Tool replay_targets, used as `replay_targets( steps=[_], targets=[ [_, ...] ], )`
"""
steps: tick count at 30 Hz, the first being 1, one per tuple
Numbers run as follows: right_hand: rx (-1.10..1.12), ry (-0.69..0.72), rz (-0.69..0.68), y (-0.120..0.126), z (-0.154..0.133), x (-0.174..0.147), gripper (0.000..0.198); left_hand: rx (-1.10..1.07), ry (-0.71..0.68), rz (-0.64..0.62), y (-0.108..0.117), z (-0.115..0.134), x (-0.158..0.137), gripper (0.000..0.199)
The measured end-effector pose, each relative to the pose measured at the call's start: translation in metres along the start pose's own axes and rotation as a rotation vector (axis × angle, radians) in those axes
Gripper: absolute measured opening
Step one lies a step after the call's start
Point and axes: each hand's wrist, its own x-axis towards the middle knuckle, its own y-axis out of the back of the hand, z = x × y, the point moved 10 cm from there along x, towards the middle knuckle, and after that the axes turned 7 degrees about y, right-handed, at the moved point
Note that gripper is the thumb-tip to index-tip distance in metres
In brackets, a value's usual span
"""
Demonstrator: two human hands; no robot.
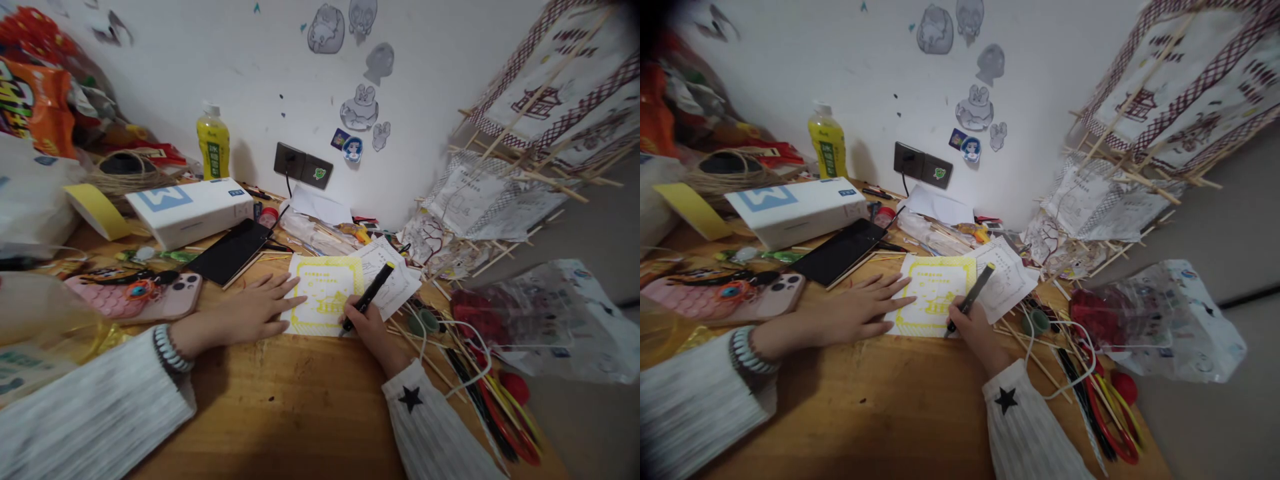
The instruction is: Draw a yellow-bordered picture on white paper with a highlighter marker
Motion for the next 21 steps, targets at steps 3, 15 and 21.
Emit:
replay_targets(
  steps=[3,15,21],
  targets=[
    [-0.010,-0.028,0.066,0.008,0.002,-0.001,0.025,-0.003,-0.001,0.004,0.001,0.000,0.000,0.059],
    [-0.009,-0.084,0.045,0.009,0.004,-0.005,0.025,-0.037,-0.022,0.041,0.002,0.000,-0.001,0.058],
    [-0.042,-0.010,0.052,0.012,-0.003,-0.004,0.025,0.012,-0.021,0.039,0.003,0.001,-0.002,0.058]
  ],
)
